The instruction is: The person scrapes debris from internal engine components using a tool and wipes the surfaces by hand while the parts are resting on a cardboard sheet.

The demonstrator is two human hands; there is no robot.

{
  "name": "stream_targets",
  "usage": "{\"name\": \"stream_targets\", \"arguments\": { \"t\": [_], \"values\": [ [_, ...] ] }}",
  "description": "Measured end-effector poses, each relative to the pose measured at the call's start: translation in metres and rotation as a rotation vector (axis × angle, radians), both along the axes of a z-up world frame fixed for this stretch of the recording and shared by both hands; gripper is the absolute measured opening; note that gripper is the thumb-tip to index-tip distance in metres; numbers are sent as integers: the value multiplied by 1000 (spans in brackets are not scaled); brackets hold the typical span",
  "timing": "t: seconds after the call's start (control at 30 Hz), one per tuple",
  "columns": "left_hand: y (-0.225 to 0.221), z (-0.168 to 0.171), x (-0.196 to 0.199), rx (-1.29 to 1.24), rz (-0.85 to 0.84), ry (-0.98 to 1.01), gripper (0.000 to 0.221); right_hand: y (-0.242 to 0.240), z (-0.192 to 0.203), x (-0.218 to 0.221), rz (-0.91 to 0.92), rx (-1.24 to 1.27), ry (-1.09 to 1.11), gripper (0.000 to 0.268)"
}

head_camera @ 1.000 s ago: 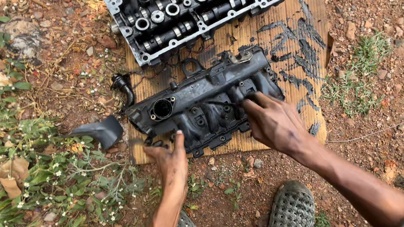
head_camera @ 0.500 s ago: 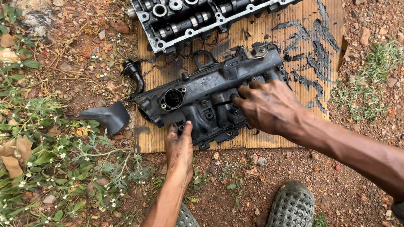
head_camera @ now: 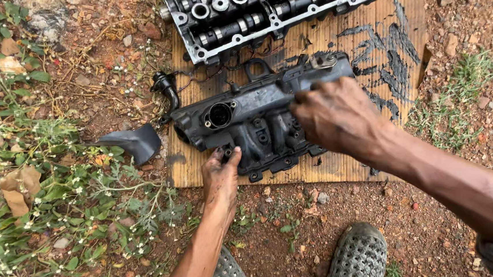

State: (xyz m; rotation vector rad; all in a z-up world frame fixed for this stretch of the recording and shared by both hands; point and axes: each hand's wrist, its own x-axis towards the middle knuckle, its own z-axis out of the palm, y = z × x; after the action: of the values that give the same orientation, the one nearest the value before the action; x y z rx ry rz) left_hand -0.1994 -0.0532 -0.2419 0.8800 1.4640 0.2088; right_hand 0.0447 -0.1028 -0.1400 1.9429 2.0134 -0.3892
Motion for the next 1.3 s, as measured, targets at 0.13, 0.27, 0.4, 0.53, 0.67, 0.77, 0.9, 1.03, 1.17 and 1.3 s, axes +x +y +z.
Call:
{"name": "stream_targets", "arguments": {
  "t": [0.13,0.27,0.4,0.53,0.67,0.77,0.9,1.03,1.17,1.3],
  "values": [
    [5,-3,8,-64,-42,136,67,21,1,-16,190,221,-98,18],
    [10,-4,5,16,-149,171,71,25,13,-4,99,132,-7,30],
    [9,-9,7,17,-114,77,68,20,8,-11,84,6,-49,18],
    [12,-1,5,-29,-121,151,71,-1,5,-11,-74,129,74,20],
    [12,-1,4,-14,-67,-94,61,-2,-28,-20,26,342,125,19],
    [13,2,6,-34,-124,72,70,-17,-37,-31,38,463,274,18],
    [9,8,2,-63,-177,42,77,-6,-40,-38,39,277,195,17],
    [9,8,8,7,-173,-26,87,10,-31,-44,117,287,144,27],
    [7,0,6,-79,-171,49,96,12,-25,-53,98,99,155,18],
    [5,-8,0,42,-219,-17,90,21,-19,-55,210,166,38,18]
  ]
}}
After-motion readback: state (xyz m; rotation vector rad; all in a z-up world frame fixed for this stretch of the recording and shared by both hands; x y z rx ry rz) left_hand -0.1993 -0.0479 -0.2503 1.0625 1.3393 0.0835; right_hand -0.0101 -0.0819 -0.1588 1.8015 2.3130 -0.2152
